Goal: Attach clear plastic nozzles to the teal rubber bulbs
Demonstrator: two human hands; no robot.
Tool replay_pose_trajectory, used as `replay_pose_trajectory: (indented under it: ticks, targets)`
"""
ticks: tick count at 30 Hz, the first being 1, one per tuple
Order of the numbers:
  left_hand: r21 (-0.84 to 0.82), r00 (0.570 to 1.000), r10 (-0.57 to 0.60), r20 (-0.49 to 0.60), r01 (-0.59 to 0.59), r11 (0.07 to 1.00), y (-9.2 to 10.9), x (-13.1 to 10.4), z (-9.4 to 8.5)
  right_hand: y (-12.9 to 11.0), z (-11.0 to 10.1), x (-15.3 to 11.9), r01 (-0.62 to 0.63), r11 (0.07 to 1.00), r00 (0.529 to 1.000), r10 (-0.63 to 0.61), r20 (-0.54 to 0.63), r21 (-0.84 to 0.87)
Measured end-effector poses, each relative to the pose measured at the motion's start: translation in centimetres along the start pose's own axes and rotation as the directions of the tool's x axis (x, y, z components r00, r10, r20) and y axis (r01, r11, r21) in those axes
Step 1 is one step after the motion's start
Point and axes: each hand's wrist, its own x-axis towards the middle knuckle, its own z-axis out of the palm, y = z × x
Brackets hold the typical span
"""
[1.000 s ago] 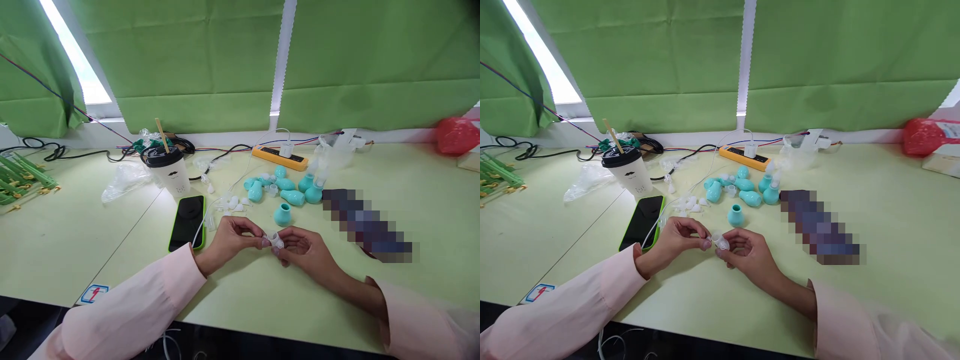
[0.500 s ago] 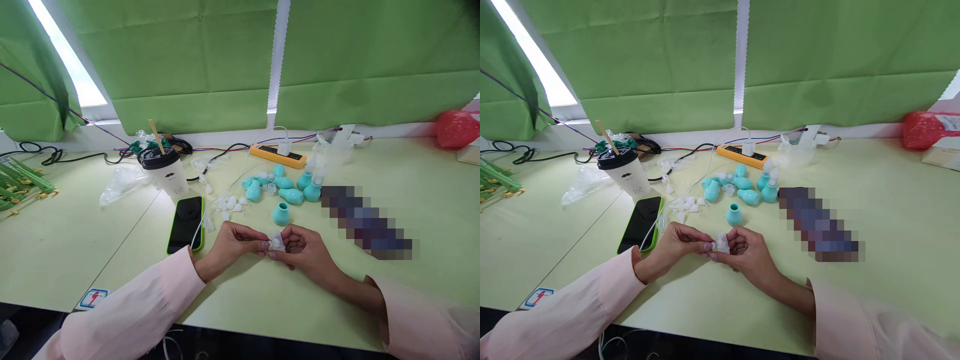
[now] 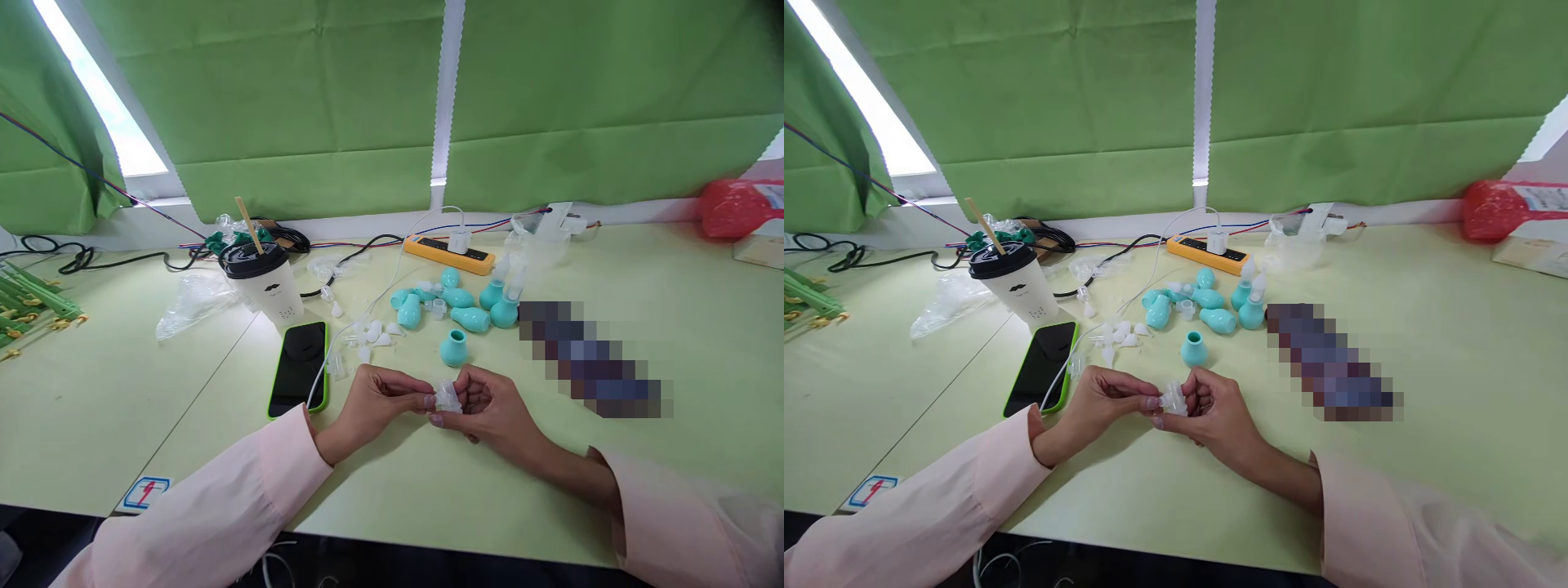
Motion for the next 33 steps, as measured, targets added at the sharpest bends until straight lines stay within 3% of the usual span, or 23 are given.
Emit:
replay_pose_trajectory:
  ticks: [9, 33]
  targets:
    - [0.045, 0.996, 0.027, 0.089, -0.031, 0.999, 0.46, -0.07, 0.15, -0.36, 0.32, -0.16, 0.013, 0.999, 0.999, -0.015, -0.04, -0.031]
    - [0.09, 0.997, 0.015, 0.073, -0.022, 0.996, 0.61, -0.35, 0.13, 0.18, 0.24, -0.04, 0.053, 0.995, 0.998, -0.055, -0.018, -0.088]
